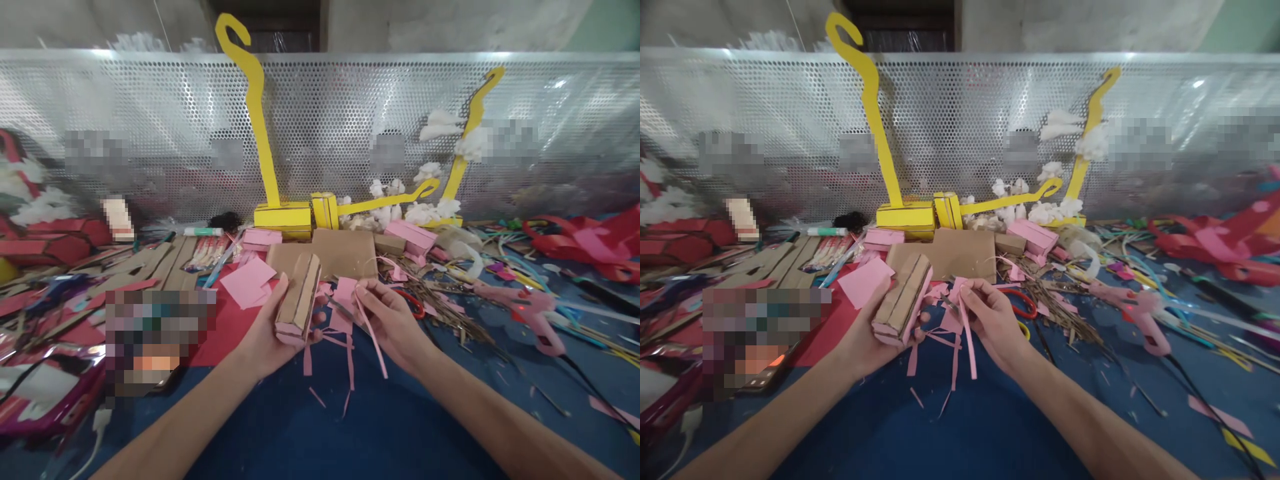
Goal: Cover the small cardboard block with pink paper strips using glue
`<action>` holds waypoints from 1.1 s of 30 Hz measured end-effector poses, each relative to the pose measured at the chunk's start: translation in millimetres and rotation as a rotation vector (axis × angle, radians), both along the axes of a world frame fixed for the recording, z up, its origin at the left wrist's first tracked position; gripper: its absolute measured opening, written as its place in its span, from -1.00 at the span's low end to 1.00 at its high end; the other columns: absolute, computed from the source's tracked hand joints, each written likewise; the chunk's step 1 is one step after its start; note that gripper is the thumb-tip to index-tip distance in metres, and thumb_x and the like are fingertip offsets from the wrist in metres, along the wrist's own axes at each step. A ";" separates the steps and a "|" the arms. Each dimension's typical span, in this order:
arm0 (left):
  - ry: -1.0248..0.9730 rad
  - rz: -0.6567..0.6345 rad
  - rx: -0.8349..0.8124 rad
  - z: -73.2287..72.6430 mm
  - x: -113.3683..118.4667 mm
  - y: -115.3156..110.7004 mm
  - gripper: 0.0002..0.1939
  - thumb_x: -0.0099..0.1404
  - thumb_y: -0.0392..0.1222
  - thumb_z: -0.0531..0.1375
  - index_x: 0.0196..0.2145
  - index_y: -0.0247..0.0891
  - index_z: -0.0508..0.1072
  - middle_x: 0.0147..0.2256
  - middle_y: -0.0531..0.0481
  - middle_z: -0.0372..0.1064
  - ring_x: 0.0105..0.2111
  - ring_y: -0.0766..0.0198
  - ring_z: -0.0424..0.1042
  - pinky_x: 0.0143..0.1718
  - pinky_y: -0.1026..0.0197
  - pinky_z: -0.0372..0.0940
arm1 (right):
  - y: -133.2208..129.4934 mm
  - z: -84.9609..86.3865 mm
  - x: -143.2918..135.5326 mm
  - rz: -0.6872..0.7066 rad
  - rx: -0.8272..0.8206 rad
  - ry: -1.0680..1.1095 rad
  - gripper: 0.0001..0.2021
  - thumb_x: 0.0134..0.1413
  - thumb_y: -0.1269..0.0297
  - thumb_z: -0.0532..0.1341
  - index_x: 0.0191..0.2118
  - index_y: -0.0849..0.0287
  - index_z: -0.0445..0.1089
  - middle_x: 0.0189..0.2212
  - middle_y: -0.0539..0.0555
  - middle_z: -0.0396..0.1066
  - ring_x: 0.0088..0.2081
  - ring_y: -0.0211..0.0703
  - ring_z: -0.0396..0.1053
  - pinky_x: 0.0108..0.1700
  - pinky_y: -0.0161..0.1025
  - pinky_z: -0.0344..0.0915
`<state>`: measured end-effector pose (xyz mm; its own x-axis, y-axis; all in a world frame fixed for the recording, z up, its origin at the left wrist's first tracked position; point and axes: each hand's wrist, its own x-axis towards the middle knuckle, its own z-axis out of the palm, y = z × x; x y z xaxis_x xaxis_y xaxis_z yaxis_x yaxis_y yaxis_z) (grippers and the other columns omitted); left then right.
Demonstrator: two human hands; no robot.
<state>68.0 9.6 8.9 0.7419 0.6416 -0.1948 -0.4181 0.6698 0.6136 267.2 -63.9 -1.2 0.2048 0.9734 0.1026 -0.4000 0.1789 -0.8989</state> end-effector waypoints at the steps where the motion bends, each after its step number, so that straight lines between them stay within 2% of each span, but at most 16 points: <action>1: -0.009 -0.021 0.010 0.1 0.1 -0.4 -0.54 0.34 0.19 0.22 -0.03 -0.23 0.50 -0.10 -0.19 0.53 -0.33 0.23 0.47 -0.37 0.22 0.35 | 0.0 -0.7 -0.8 0.004 0.007 -0.003 -0.71 0.05 0.08 0.46 -0.32 0.12 0.42 -0.44 -0.09 0.35 -0.49 -0.35 0.22 -0.28 -0.27 0.37; 3: -0.032 -0.072 0.026 -0.5 0.4 -0.7 -0.52 0.36 0.18 0.19 0.04 -0.20 0.48 -0.02 -0.21 0.51 -0.34 0.25 0.45 -0.40 0.24 0.32 | -0.1 -1.7 -1.7 0.017 0.014 0.004 -0.73 0.04 0.11 0.47 -0.30 0.12 0.43 -0.44 -0.10 0.35 -0.49 -0.36 0.22 -0.30 -0.29 0.36; 6: -0.057 -0.115 0.028 -4.3 0.4 -0.2 -0.49 0.37 0.15 0.15 0.07 -0.29 0.48 0.01 -0.28 0.49 -0.35 0.24 0.46 -0.44 0.26 0.31 | -0.6 -1.1 -2.6 0.046 0.005 0.029 -0.74 0.03 0.16 0.48 -0.27 0.11 0.44 -0.48 -0.13 0.34 -0.52 -0.38 0.22 -0.33 -0.32 0.33; 8: -0.036 -0.089 0.001 -8.4 0.6 0.4 -0.51 0.35 0.10 0.17 0.04 -0.35 0.50 -0.07 -0.27 0.53 -0.33 0.18 0.49 -0.42 0.24 0.34 | -1.2 0.1 -3.3 0.050 0.006 0.035 -0.74 0.02 0.17 0.48 -0.26 0.11 0.44 -0.47 -0.11 0.37 -0.51 -0.38 0.24 -0.36 -0.34 0.32; 10: -0.012 -0.056 -0.042 -11.4 1.6 0.5 -0.52 0.34 0.07 0.18 0.00 -0.38 0.52 -0.14 -0.26 0.56 -0.24 0.08 0.53 -0.29 0.15 0.42 | -1.8 0.9 -3.9 0.038 0.008 0.033 -0.72 -0.01 0.18 0.50 -0.27 0.12 0.44 -0.45 -0.10 0.39 -0.48 -0.37 0.27 -0.38 -0.37 0.30; 13: 0.037 -0.001 -0.065 -11.1 4.6 -1.3 -0.56 0.33 0.06 0.19 -0.04 -0.36 0.52 -0.13 -0.25 0.56 -0.13 -0.01 0.54 -0.08 -0.01 0.42 | -2.1 0.5 -4.2 0.029 0.004 0.008 -0.70 -0.05 0.17 0.52 -0.28 0.12 0.43 -0.43 -0.08 0.41 -0.46 -0.34 0.31 -0.38 -0.34 0.32; 17: 0.185 0.045 -0.050 -6.0 7.8 -4.4 -0.66 0.36 0.02 0.20 -0.08 -0.29 0.54 -0.23 -0.18 0.57 -0.27 0.08 0.55 -0.14 0.03 0.43 | -2.4 -0.3 -3.4 0.044 0.009 -0.026 -0.69 -0.03 0.13 0.50 -0.29 0.12 0.41 -0.39 -0.05 0.43 -0.44 -0.30 0.34 -0.36 -0.29 0.35; 20: 0.181 -0.016 0.003 -7.1 7.6 -4.8 -0.56 0.36 0.15 0.19 -0.07 -0.29 0.54 -0.20 -0.23 0.56 -0.26 0.05 0.55 -0.21 0.04 0.45 | -3.3 1.9 -3.0 0.048 0.007 -0.033 -0.69 -0.01 0.12 0.49 -0.33 0.12 0.38 -0.44 -0.05 0.46 -0.46 -0.30 0.36 -0.35 -0.28 0.36; 23: 0.196 -0.053 0.068 -11.0 6.3 -4.5 -0.57 0.36 0.10 0.21 -0.05 -0.33 0.53 -0.11 -0.28 0.56 -0.23 0.06 0.57 -0.23 0.08 0.47 | -4.2 4.9 -3.0 0.046 0.017 -0.060 -0.68 -0.01 0.11 0.49 -0.36 0.12 0.35 -0.51 -0.06 0.46 -0.47 -0.27 0.39 -0.34 -0.26 0.36; 29: 0.216 -0.211 0.131 -10.0 5.0 -8.1 -0.40 0.41 0.24 0.11 0.14 -0.30 0.44 0.01 -0.38 0.51 0.04 -0.14 0.50 -0.05 -0.21 0.46 | -2.1 6.1 -1.7 -0.008 0.080 -0.098 -0.67 0.01 0.11 0.47 -0.35 0.11 0.33 -0.50 -0.06 0.46 -0.48 -0.28 0.37 -0.38 -0.29 0.29; 31: 0.242 -0.249 0.183 -7.9 4.9 -10.5 -0.38 0.41 0.27 0.09 0.20 -0.24 0.38 0.03 -0.37 0.50 0.03 -0.14 0.51 -0.14 -0.18 0.50 | -0.9 6.0 -1.1 -0.037 0.111 -0.161 -0.69 0.05 0.10 0.45 -0.36 0.11 0.33 -0.53 -0.07 0.43 -0.50 -0.28 0.33 -0.39 -0.28 0.26; 33: 0.296 -0.279 0.246 -6.3 5.1 -13.1 -0.33 0.40 0.28 0.09 0.29 -0.14 0.25 -0.01 -0.34 0.53 -0.11 -0.10 0.58 -0.32 -0.07 0.54 | 0.1 6.1 -0.4 -0.115 0.128 -0.265 -0.70 0.07 0.08 0.43 -0.37 0.11 0.34 -0.57 -0.09 0.37 -0.54 -0.30 0.25 -0.44 -0.29 0.20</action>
<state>73.1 -3.6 2.6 0.8283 0.4792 -0.2905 -0.0265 0.5514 0.8338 266.8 -63.9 4.9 0.2629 0.9210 0.2873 -0.1256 0.3279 -0.9363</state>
